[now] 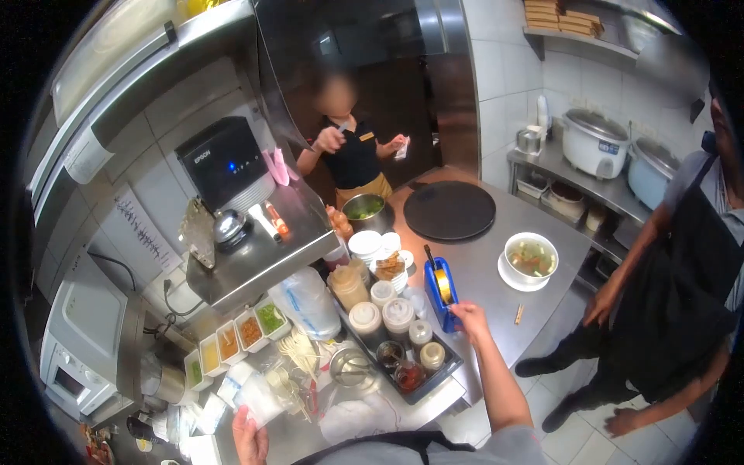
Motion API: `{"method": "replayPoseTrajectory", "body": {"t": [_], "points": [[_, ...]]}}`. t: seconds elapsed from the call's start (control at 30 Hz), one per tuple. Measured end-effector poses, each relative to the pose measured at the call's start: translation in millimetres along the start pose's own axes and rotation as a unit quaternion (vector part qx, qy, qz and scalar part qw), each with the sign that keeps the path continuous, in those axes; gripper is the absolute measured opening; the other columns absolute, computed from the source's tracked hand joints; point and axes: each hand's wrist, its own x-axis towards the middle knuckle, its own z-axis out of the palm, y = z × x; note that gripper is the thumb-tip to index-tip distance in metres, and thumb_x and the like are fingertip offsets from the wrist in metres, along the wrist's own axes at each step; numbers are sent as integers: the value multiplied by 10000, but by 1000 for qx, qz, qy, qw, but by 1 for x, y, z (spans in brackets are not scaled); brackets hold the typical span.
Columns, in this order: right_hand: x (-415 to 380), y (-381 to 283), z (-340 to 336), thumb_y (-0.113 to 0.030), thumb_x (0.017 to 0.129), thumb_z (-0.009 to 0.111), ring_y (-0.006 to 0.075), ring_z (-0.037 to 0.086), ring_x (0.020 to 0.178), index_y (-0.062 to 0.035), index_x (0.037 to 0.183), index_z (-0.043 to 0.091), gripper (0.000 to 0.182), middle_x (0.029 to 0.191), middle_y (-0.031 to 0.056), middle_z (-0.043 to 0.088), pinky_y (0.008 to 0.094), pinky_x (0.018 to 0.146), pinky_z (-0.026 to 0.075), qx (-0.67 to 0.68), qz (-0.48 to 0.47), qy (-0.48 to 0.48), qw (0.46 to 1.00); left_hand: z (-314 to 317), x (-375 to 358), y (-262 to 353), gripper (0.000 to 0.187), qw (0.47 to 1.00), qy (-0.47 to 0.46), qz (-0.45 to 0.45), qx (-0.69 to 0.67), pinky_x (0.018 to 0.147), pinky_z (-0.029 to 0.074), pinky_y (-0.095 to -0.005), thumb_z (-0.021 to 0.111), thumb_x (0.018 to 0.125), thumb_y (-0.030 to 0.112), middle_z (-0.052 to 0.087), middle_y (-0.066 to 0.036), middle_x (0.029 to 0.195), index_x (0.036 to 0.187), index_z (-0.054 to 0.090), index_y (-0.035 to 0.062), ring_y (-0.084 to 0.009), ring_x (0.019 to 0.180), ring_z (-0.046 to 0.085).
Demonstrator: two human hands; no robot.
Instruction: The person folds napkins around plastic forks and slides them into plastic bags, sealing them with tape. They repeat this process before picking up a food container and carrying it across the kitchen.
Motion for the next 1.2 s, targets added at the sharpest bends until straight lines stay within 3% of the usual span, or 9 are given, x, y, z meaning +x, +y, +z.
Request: {"method": "replayPoseTrajectory", "body": {"t": [0.13,0.2,0.27,0.4,0.53,0.6,0.73,1.0,1.2], "points": [[-6,16,-7,-188,795,713,192,568,884,-51,768,650,153,1316,12,383,422,663,498,20,33,-12,999,-12,9,-5,456,999,-24,-17,16,516,403,-200,578,876,123,563,-64,941,1294,435,8,-85,660,506],[-5,22,-5,-179,785,721,176,585,821,-58,673,643,183,1119,19,539,390,621,506,-88,-12,40,995,-17,19,-16,455,997,-63,-5,36,575,462,-256,560,900,199,584,-114,978,1288,440,-6,-133,729,562],[12,31,-11,-161,775,723,168,590,761,-49,653,642,185,969,20,583,372,615,509,-173,-83,42,981,-7,22,-19,444,987,-93,55,-122,984,422,-367,664,817,61,535,-144,1236,1225,497,10,-251,1136,524],[10,24,-27,-128,741,725,235,613,602,21,671,635,187,687,117,635,363,599,477,-398,-276,64,873,8,23,-16,434,981,-119,62,-140,986,423,-358,666,815,59,537,-142,1239,1216,508,13,-245,1137,525],[-7,25,-38,-128,758,705,235,642,656,14,704,656,160,744,142,655,364,629,492,-471,-265,51,840,13,27,-14,422,977,-127,69,-160,985,426,-371,670,807,48,541,-143,1233,1202,523,24,-247,1132,528],[-14,27,-37,-119,805,662,156,639,690,22,767,654,146,741,72,658,329,625,514,-293,-247,72,921,15,24,-9,422,977,-127,72,-155,981,428,-375,673,804,46,544,-142,1228,1200,526,27,-249,1129,531],[-84,-58,10,-127,852,631,166,645,717,-1,942,639,155,808,76,660,334,640,517,-28,-210,100,972,26,28,7,386,979,-103,71,-159,812,541,-333,702,774,13,619,-112,1091,1139,587,62,-214,963,619],[-174,-126,80,-86,857,622,164,596,626,6,1066,611,229,787,113,648,284,623,500,113,-283,-155,940,25,25,24,377,986,-85,65,-130,762,559,-312,693,776,-1,606,-118,1091,1134,577,27,-213,953,618],[-241,-121,161,-10,855,579,165,615,648,-42,1450,157,730,739,112,633,327,699,502,26,-184,-428,885,8,29,47,384,990,-24,129,55,783,512,-290,647,803,18,604,-135,1098,1178,566,-2,-199,961,598]]}}
